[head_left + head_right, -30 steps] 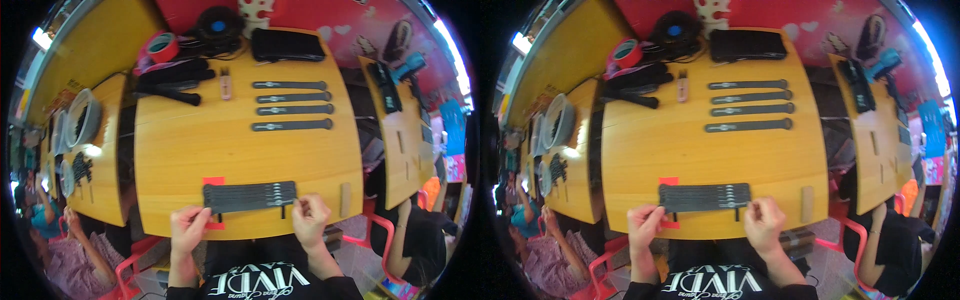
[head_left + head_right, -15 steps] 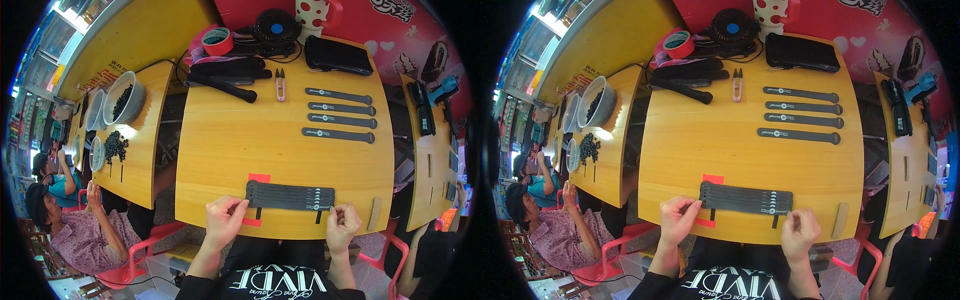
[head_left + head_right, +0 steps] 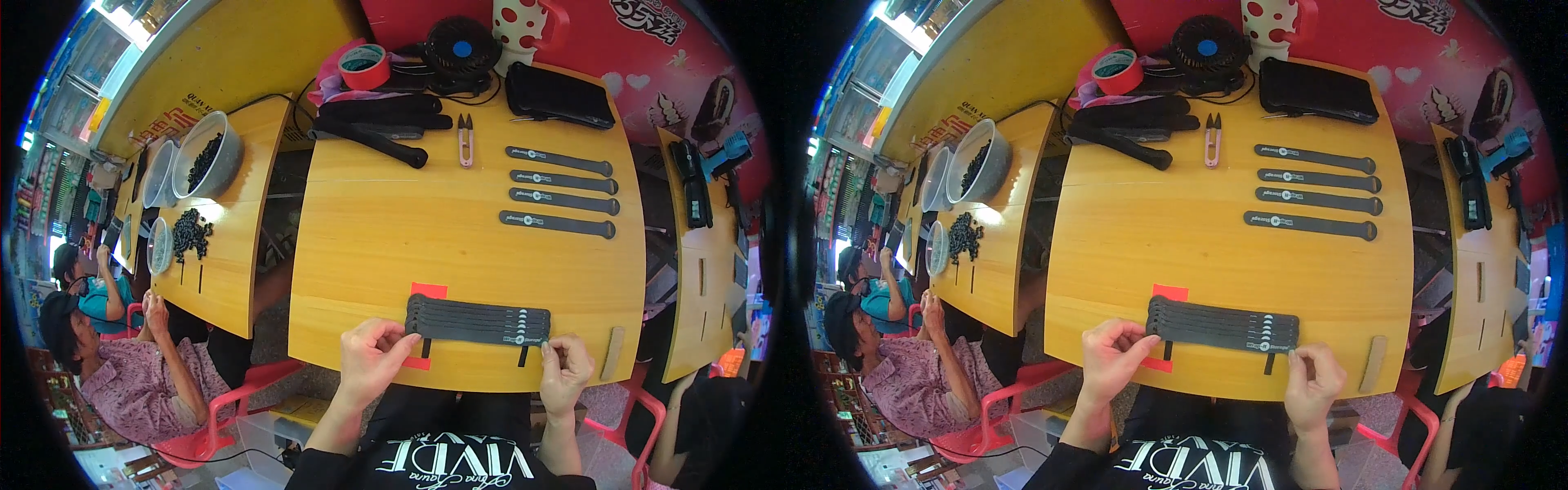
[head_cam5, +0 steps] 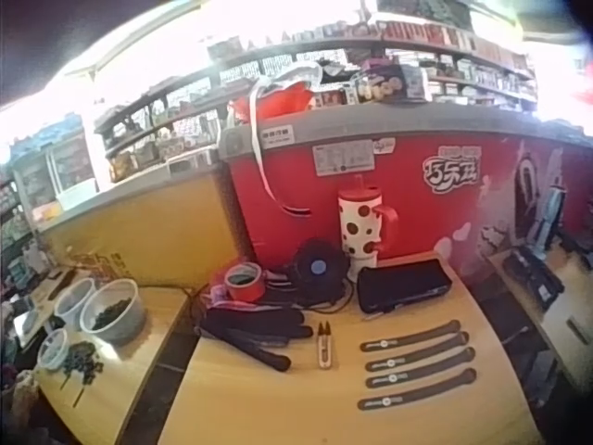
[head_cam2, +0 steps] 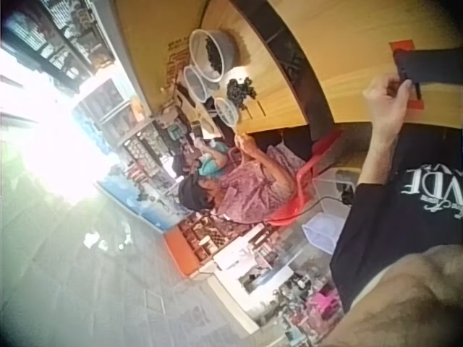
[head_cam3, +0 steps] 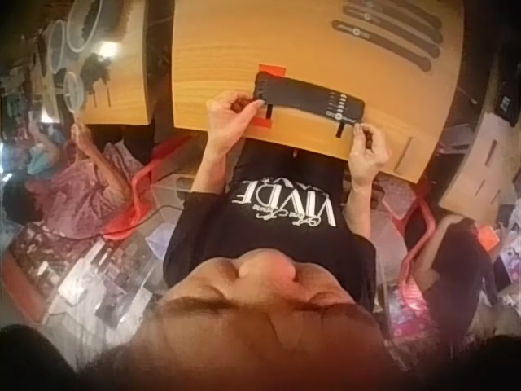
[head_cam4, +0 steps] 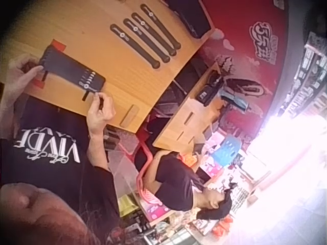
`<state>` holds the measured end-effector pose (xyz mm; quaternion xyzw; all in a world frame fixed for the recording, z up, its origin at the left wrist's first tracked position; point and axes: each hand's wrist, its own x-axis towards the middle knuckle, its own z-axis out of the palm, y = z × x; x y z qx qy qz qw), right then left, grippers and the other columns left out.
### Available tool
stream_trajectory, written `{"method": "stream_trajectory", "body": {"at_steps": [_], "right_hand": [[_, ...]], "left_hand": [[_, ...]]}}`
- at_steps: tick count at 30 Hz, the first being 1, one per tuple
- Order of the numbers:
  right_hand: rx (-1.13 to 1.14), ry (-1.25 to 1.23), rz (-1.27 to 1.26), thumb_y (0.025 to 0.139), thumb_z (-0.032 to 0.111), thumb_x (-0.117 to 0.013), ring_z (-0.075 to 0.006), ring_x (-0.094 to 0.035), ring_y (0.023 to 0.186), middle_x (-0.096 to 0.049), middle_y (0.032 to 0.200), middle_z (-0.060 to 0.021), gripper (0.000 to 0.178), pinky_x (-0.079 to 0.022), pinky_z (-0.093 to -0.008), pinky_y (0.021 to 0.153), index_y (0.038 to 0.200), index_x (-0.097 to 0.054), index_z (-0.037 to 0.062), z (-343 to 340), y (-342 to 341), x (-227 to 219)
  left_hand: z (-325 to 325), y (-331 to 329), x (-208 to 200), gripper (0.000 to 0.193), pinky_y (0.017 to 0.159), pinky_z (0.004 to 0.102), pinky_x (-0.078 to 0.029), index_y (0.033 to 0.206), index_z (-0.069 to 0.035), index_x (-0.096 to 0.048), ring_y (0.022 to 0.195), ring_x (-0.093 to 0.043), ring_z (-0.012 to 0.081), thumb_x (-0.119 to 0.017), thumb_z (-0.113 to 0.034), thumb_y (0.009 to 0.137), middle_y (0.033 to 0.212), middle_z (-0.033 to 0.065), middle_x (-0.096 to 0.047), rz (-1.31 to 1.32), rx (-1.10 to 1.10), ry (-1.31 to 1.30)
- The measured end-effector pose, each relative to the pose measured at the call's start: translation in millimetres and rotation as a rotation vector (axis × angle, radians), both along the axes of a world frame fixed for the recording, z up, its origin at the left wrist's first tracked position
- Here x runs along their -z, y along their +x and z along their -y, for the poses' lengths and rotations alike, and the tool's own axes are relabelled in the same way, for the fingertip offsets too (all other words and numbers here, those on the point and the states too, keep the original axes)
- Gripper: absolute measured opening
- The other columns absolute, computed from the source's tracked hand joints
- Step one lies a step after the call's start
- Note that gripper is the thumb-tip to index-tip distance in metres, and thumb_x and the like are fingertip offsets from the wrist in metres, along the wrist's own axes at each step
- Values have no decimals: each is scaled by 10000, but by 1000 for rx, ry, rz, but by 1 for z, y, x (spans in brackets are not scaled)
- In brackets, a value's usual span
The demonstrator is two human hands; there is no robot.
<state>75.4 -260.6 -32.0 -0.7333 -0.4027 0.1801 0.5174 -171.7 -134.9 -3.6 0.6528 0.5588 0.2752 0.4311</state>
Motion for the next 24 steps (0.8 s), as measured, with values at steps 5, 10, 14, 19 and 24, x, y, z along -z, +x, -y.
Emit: {"method": "stream_trajectory", "body": {"at_steps": [5,10,14,19,24], "right_hand": [[-32,15,-35,807,-167,-607,-48,-473,590,-531,732,-10,179,-361,-203,524,840,-572,6,4,4,4],[-48,24,-57,811,-163,-602,-52,-482,584,-540,738,-10,172,-371,-201,526,829,-571,5,5,6,9],[-52,24,-66,817,-159,-593,-53,-484,583,-542,740,-9,167,-377,-202,523,825,-573,7,2,4,3],[-67,20,-94,818,-164,-588,-48,-487,590,-540,743,-3,178,-383,-199,514,830,-579,14,3,6,2],[-42,16,-109,818,-162,-593,-41,-482,601,-529,741,4,176,-378,-197,518,821,-574,13,3,4,5]], "left_hand": [[-1,5,-2,197,506,258,-448,907,-4,-695,543,-562,119,-816,-54,760,761,70,-622,-93,20,132],[-1,6,-3,208,509,274,-458,920,-12,-694,547,-572,145,-812,-42,751,786,85,-614,-125,58,198],[-1,6,0,195,512,277,-462,920,-11,-694,549,-577,150,-801,-33,759,791,91,-616,-124,52,202],[-1,6,2,169,509,273,-468,919,-8,-692,552,-588,154,-775,-9,772,785,92,-614,-104,43,210],[-1,7,4,149,502,252,-448,894,12,-696,548,-577,126,-767,17,763,755,79,-609,-89,25,227]]}}
